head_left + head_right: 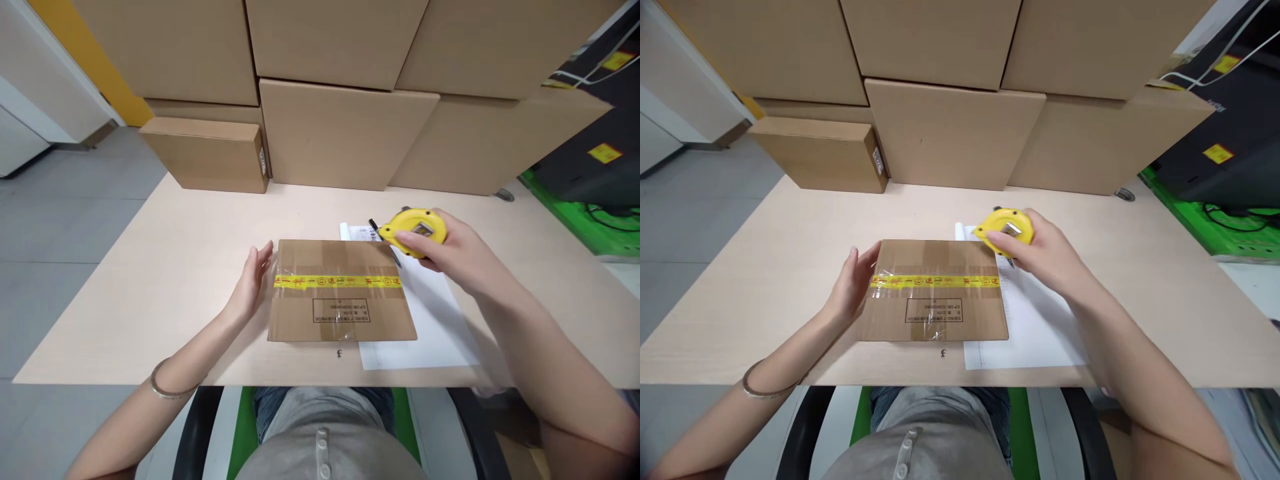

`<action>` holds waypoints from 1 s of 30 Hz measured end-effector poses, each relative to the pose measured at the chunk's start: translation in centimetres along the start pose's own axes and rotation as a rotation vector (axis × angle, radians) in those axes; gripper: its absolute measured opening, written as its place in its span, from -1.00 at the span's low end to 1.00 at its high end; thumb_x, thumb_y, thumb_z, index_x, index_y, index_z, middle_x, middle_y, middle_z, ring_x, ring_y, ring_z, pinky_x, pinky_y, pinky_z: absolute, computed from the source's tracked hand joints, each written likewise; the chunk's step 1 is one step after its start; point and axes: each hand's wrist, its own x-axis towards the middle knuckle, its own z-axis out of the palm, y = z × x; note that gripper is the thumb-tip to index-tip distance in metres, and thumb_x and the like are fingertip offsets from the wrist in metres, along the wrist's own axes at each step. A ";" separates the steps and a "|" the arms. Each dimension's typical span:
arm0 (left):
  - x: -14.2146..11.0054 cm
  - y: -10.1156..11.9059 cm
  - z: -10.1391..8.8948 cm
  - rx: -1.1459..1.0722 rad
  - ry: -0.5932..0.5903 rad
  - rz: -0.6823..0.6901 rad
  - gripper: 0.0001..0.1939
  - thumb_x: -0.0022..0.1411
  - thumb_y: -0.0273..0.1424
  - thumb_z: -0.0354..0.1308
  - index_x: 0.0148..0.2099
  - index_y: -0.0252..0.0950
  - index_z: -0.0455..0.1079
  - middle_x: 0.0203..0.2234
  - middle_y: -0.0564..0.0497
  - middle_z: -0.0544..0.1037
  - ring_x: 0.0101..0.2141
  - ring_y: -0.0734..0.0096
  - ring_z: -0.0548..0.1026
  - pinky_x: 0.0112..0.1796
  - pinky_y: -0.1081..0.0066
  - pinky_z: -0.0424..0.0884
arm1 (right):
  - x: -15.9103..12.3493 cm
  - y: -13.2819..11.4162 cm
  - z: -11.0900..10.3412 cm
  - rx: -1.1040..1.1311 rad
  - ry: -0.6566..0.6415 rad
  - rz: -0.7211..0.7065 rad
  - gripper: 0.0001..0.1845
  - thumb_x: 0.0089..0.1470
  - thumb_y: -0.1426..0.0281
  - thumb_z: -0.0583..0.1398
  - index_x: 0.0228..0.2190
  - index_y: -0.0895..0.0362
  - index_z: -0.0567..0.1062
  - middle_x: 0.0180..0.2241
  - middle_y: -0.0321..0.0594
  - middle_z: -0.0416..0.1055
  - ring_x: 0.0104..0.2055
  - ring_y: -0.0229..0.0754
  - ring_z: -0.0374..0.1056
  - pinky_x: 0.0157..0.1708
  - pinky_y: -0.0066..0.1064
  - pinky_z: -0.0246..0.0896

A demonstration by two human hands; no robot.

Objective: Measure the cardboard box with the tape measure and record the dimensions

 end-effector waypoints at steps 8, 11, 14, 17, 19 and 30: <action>-0.6 3.7 3.7 -0.100 0.015 -0.056 -0.39 0.44 0.17 -0.06 0.19 -0.10 0.51 0.04 -0.07 0.67 0.22 -0.08 0.51 0.17 0.00 0.49 | -3.7 2.3 -1.7 0.264 -0.086 0.145 -0.62 0.14 0.02 0.36 -0.31 0.03 0.43 -0.71 -0.45 0.23 -0.71 -0.31 0.06 -0.73 -0.41 -0.15; -0.6 5.1 4.6 -0.109 0.116 0.123 -0.42 0.43 0.18 -0.06 0.20 -0.03 0.46 0.09 -0.01 0.60 0.23 0.01 0.47 0.22 0.05 0.42 | -6.5 2.5 -2.0 0.267 -0.035 0.079 -0.69 0.18 0.06 0.34 -0.26 -0.03 0.43 -0.69 -0.42 0.31 -0.73 -0.24 0.15 -0.75 -0.36 -0.06; -0.4 4.8 4.6 -0.072 0.144 0.313 -0.51 0.40 0.15 0.02 0.03 -0.06 0.49 0.00 -0.03 0.55 0.11 0.09 0.50 0.16 0.11 0.44 | -9.0 3.1 -2.4 0.205 -0.062 0.058 -0.71 0.16 0.09 0.36 -0.27 -0.07 0.41 -0.69 -0.41 0.35 -0.72 -0.20 0.21 -0.75 -0.34 0.03; -0.5 3.5 3.8 -0.044 0.098 0.333 -0.68 0.29 0.00 0.23 -0.05 -0.05 0.47 -0.07 0.01 0.51 0.01 0.15 0.49 0.07 0.16 0.46 | -10.4 3.5 -3.0 0.090 -0.113 0.044 -0.70 0.10 0.10 0.40 -0.28 -0.06 0.46 -0.56 -0.35 0.49 -0.71 -0.23 0.25 -0.76 -0.34 0.13; -0.6 3.0 3.4 -0.027 0.045 0.342 -0.65 0.19 -0.08 0.30 0.00 -0.03 0.47 0.00 0.02 0.51 0.06 0.11 0.46 0.10 0.15 0.44 | -10.3 3.1 -3.5 0.002 -0.072 -0.002 -0.72 0.09 0.12 0.41 -0.22 -0.07 0.53 -0.32 -0.25 0.61 -0.63 -0.22 0.35 -0.71 -0.34 0.27; 0.5 4.5 5.8 -0.148 0.058 0.232 -0.45 0.37 0.11 -0.08 -0.10 -0.16 0.56 -0.01 -0.08 0.64 0.22 -0.11 0.46 0.20 -0.03 0.40 | 0.5 -7.6 4.3 -0.179 -0.339 -0.795 -0.61 0.28 0.24 0.29 0.11 -0.07 0.47 0.13 -0.25 0.53 0.09 -0.02 0.50 0.07 -0.20 0.42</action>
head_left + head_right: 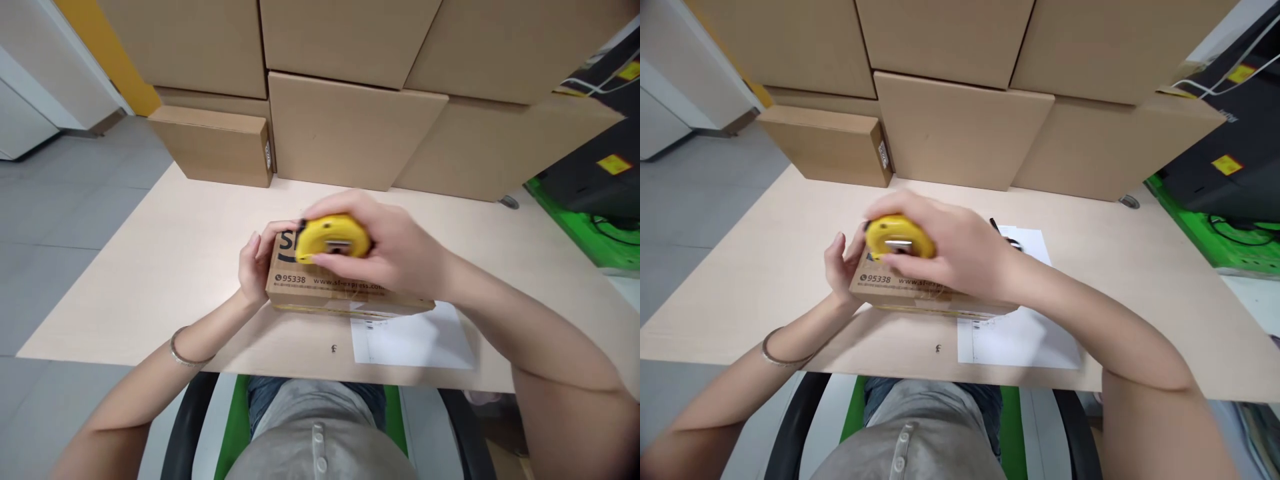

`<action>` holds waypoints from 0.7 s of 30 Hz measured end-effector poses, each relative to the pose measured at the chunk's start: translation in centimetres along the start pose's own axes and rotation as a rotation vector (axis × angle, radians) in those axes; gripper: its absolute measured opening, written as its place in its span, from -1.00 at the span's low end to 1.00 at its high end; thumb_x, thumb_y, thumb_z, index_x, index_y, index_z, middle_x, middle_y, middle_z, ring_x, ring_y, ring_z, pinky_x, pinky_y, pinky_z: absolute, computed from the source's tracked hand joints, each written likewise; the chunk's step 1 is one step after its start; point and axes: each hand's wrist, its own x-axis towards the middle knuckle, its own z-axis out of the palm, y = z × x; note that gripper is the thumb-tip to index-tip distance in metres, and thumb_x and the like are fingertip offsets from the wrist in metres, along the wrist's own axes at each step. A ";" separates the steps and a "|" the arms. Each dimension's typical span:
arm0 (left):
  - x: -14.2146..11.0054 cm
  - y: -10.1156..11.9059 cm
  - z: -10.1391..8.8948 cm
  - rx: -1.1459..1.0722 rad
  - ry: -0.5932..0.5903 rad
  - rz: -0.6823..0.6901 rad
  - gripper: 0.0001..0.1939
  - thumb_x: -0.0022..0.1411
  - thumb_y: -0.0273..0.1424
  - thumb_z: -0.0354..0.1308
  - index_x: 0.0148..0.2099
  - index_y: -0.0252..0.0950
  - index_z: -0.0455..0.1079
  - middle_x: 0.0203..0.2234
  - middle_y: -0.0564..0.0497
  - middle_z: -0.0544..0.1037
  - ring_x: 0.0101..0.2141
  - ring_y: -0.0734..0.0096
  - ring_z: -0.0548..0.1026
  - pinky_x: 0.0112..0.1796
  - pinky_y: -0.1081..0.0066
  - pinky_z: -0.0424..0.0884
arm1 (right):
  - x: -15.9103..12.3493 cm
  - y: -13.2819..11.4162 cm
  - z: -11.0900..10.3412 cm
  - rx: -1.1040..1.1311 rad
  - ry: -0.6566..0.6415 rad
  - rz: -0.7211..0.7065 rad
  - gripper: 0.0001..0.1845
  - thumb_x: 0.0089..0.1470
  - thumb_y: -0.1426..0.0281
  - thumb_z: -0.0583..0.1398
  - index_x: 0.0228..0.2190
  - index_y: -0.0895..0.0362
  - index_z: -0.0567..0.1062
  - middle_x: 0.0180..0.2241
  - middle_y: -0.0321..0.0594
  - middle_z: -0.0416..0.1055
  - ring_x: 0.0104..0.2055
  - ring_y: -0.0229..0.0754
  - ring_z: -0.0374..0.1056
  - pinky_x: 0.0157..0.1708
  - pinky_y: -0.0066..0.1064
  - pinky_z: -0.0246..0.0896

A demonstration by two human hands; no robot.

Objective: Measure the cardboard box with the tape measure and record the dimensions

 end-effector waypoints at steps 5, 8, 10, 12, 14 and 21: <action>0.2 -0.7 -0.6 -0.088 0.084 -0.019 -0.57 0.28 0.07 0.10 -0.28 -0.16 0.50 -0.37 -0.01 0.62 -0.15 -0.01 0.63 -0.10 0.05 0.57 | 4.1 -0.4 2.3 -0.013 -0.216 -0.059 -0.68 0.35 0.33 0.20 0.11 -0.06 0.45 0.13 -0.32 0.55 0.09 -0.09 0.49 0.05 -0.29 0.33; 0.3 -1.0 -1.1 -0.047 -0.017 0.009 -0.67 0.25 -0.03 0.17 -0.21 -0.16 0.52 -0.29 -0.01 0.62 -0.18 0.09 0.59 -0.10 0.11 0.54 | 2.7 0.5 1.3 -0.004 -0.216 -0.025 -0.64 0.30 0.30 0.25 0.12 -0.06 0.46 0.13 -0.30 0.56 0.08 -0.09 0.52 0.04 -0.29 0.35; 0.5 -1.1 -1.3 0.001 -0.076 0.061 -0.68 0.23 -0.06 0.19 -0.15 -0.16 0.54 -0.21 -0.03 0.61 -0.15 0.12 0.56 -0.08 0.14 0.52 | 0.3 1.6 -0.3 0.004 -0.175 0.030 -0.61 0.27 0.28 0.29 0.11 -0.08 0.48 0.10 -0.29 0.58 0.05 -0.08 0.54 0.02 -0.27 0.40; 0.6 -1.2 -1.5 0.047 -0.097 0.102 -0.66 0.24 -0.07 0.17 -0.11 -0.17 0.56 -0.15 -0.05 0.58 -0.13 0.12 0.53 -0.09 0.15 0.50 | -2.8 2.9 -2.2 -0.008 -0.105 0.108 -0.61 0.23 0.27 0.34 0.08 -0.11 0.51 0.06 -0.28 0.60 0.00 -0.07 0.57 -0.02 -0.25 0.45; 0.7 -1.3 -1.7 0.072 -0.102 0.122 -0.67 0.26 -0.09 0.14 -0.10 -0.17 0.57 -0.13 -0.06 0.57 -0.12 0.13 0.51 -0.09 0.17 0.48 | -6.4 4.2 -4.2 -0.053 -0.024 0.161 -0.62 0.18 0.31 0.38 0.03 -0.14 0.55 -0.01 -0.28 0.63 -0.05 -0.05 0.58 -0.08 -0.23 0.50; 1.2 -1.6 -2.1 0.064 -0.132 0.190 -0.64 0.25 -0.07 0.17 -0.10 -0.19 0.59 -0.15 -0.07 0.58 -0.14 0.16 0.52 -0.13 0.24 0.49 | -14.8 6.7 -6.7 -0.041 0.202 0.247 -0.51 0.07 0.43 0.45 0.01 -0.15 0.56 -0.03 -0.24 0.62 -0.09 -0.08 0.61 -0.22 -0.30 0.57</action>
